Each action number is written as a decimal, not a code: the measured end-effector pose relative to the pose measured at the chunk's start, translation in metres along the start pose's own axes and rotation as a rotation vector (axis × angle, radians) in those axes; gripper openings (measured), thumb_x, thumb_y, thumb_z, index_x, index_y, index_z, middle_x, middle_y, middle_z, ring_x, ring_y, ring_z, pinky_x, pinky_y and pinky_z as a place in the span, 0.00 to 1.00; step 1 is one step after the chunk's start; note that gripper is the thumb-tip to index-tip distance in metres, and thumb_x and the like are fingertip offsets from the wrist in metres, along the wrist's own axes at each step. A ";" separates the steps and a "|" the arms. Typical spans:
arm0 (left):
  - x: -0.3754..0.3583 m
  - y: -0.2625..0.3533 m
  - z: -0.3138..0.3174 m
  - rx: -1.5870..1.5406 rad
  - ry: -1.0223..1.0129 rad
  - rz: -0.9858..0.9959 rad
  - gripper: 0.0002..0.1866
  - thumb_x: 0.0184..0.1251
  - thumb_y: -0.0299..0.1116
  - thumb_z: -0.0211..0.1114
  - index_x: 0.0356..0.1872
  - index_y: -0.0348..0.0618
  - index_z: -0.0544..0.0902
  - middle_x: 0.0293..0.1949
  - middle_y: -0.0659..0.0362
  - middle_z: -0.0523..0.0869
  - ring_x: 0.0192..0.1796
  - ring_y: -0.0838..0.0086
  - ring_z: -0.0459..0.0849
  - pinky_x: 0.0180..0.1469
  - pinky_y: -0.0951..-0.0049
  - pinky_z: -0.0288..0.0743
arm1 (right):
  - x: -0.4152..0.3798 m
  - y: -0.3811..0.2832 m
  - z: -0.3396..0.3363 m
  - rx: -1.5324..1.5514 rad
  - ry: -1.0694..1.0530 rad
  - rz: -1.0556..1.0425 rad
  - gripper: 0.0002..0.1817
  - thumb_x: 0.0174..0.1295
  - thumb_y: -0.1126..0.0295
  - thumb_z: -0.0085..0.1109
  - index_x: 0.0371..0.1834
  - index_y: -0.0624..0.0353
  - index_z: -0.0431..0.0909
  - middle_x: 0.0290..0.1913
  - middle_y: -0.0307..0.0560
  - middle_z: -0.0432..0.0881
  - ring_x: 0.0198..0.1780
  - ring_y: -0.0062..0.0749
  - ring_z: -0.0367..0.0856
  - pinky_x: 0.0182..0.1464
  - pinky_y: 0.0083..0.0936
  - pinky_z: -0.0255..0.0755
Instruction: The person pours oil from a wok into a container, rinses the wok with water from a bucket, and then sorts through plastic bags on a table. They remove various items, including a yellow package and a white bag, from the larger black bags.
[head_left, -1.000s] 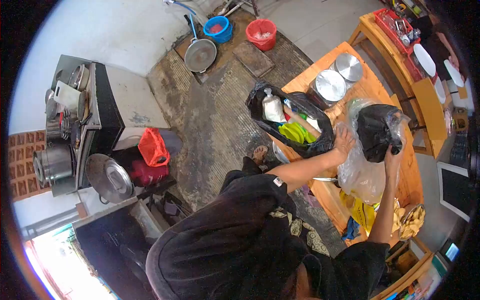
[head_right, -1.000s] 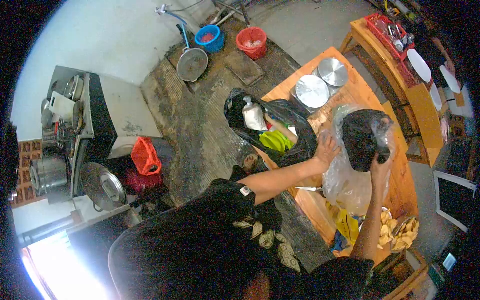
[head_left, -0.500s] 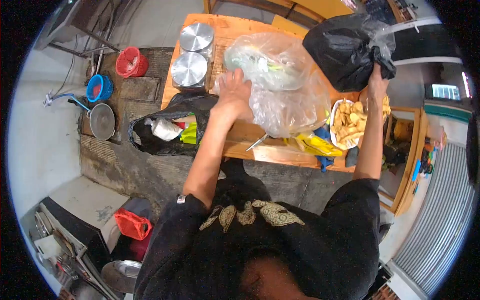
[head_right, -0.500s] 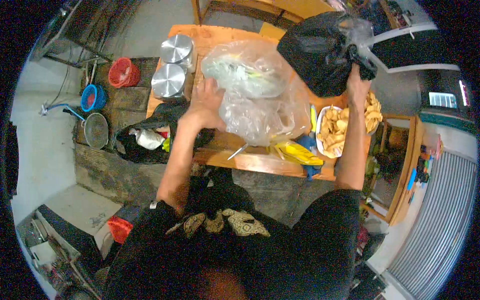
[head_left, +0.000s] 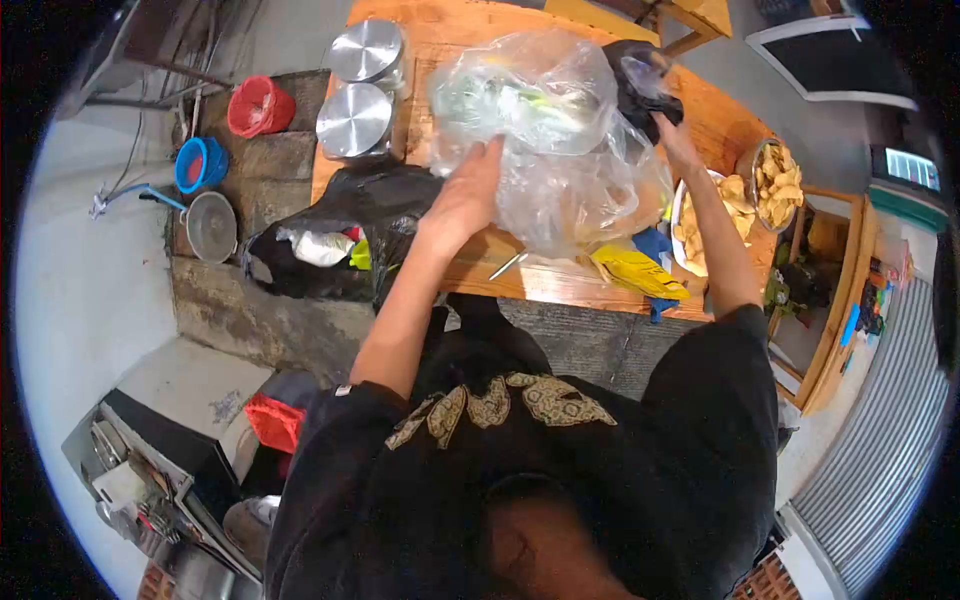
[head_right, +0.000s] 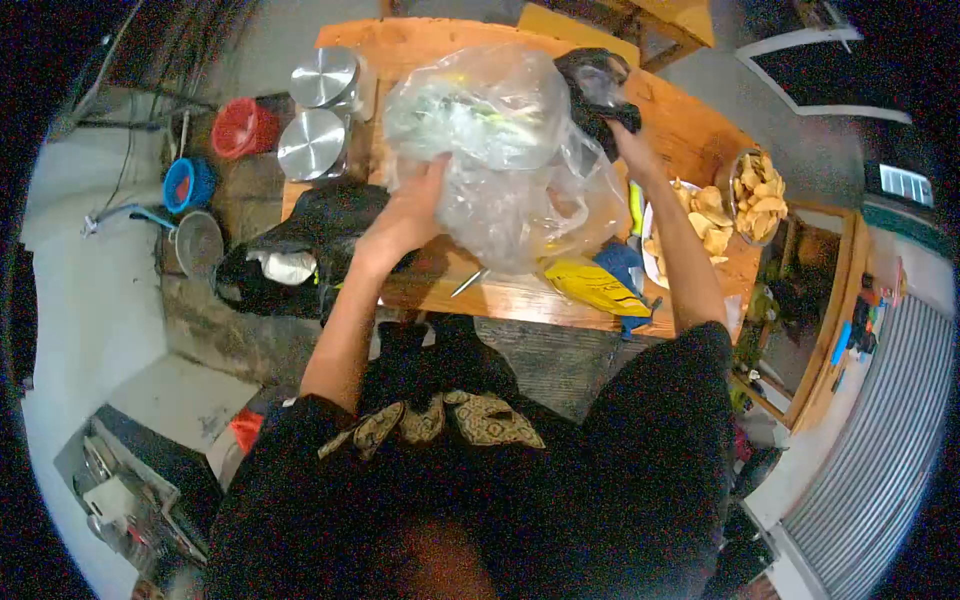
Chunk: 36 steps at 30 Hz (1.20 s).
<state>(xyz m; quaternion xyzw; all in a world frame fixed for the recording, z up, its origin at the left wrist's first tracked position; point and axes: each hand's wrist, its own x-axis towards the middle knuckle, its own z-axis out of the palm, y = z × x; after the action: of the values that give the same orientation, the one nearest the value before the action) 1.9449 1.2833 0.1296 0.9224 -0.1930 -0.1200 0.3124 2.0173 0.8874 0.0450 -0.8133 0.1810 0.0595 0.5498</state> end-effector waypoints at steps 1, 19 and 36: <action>-0.002 -0.004 0.005 -0.009 -0.011 0.061 0.32 0.45 0.14 0.57 0.58 0.32 0.63 0.46 0.40 0.72 0.50 0.47 0.74 0.52 0.57 0.71 | 0.006 0.006 0.000 0.049 -0.093 0.030 0.19 0.64 0.61 0.49 0.52 0.63 0.71 0.47 0.40 0.76 0.49 0.27 0.71 0.53 0.25 0.66; -0.043 0.020 -0.066 0.053 -0.085 -0.062 0.26 0.45 0.24 0.61 0.52 0.35 0.72 0.54 0.43 0.73 0.57 0.54 0.73 0.57 0.58 0.67 | -0.153 -0.144 -0.011 -1.108 -0.217 0.227 0.39 0.57 0.34 0.43 0.52 0.63 0.73 0.33 0.60 0.81 0.39 0.47 0.81 0.44 0.36 0.71; -0.039 -0.014 -0.064 0.105 -0.154 0.061 0.13 0.55 0.27 0.53 0.40 0.34 0.78 0.42 0.43 0.80 0.50 0.50 0.78 0.57 0.55 0.65 | -0.183 -0.064 0.226 -0.829 0.076 0.036 0.45 0.43 0.81 0.55 0.69 0.51 0.48 0.45 0.62 0.78 0.43 0.53 0.78 0.38 0.40 0.72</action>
<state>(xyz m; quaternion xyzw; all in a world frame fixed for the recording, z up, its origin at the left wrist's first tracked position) 1.9355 1.3446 0.1743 0.9191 -0.2507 -0.1707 0.2516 1.8938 1.1571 0.0677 -0.9642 0.1760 0.1068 0.1673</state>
